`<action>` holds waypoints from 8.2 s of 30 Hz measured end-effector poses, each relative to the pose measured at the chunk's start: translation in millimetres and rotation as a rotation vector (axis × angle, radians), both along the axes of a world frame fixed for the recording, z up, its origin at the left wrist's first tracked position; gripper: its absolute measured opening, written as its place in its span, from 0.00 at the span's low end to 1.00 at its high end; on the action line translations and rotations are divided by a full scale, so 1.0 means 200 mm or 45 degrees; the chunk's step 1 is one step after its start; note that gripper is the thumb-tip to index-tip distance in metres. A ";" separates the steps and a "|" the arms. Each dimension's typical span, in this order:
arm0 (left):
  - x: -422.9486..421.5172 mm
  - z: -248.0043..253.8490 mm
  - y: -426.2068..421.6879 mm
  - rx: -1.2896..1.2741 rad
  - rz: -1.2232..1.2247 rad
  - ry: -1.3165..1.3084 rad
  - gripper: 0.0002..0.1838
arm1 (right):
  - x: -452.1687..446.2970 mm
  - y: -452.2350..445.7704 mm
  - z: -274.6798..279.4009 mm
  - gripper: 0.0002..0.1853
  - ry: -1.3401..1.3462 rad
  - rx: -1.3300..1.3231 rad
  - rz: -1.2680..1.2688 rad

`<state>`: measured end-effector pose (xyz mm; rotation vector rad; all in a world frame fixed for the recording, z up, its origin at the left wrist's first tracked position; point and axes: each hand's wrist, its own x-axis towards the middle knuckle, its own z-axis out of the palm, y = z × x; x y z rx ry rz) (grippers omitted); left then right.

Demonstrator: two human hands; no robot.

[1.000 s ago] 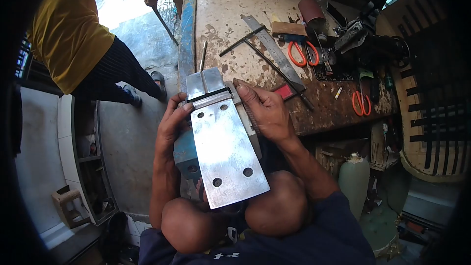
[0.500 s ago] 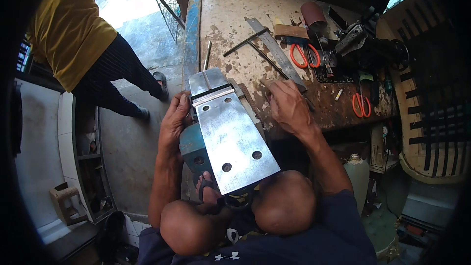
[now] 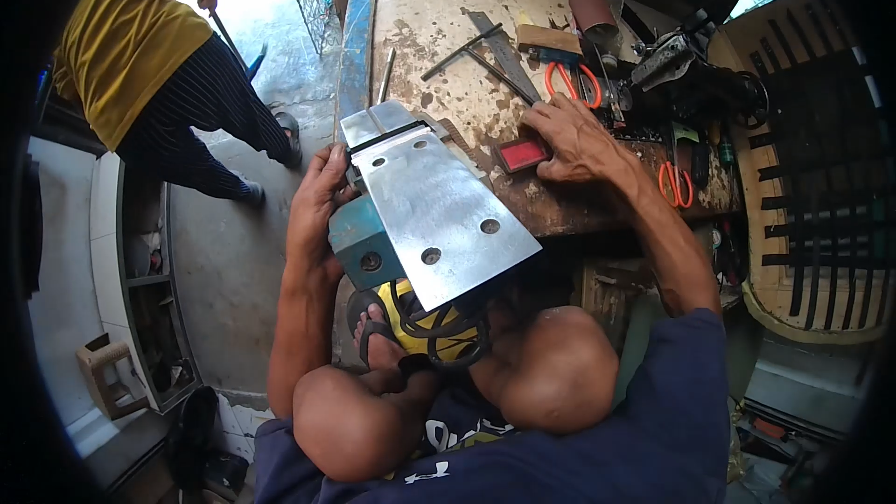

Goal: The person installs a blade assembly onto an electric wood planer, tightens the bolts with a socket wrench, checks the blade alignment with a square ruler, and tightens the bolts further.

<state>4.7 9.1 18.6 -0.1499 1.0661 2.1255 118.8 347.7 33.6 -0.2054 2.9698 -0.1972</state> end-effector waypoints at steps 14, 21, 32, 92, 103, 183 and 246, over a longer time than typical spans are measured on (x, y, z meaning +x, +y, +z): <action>0.02 0.05 0.05 0.004 0.081 -0.049 0.13 | 0.01 -0.17 0.23 0.17 1.060 -0.894 -0.917; 0.00 -0.03 0.02 0.058 0.022 -0.036 0.15 | 0.13 -0.39 0.55 0.19 1.191 -1.520 -0.810; 0.00 -0.03 0.02 0.180 0.018 -0.032 0.25 | 0.18 -0.92 0.65 0.24 1.095 -0.862 -0.684; 0.00 -0.02 0.03 0.219 0.004 0.039 0.27 | 0.15 -1.02 0.66 0.27 1.106 -0.982 -0.888; 0.01 -0.02 0.04 0.158 0.036 0.016 0.22 | 0.07 -1.17 0.68 0.26 1.246 -0.981 -0.782; 0.21 -0.07 -0.16 0.041 -0.371 0.467 0.31 | 0.31 -0.62 -0.02 0.19 0.300 -1.253 -0.583; 0.22 -0.02 -0.13 -0.016 -0.338 0.304 0.24 | 0.26 -0.87 1.05 0.15 -0.353 0.456 -0.034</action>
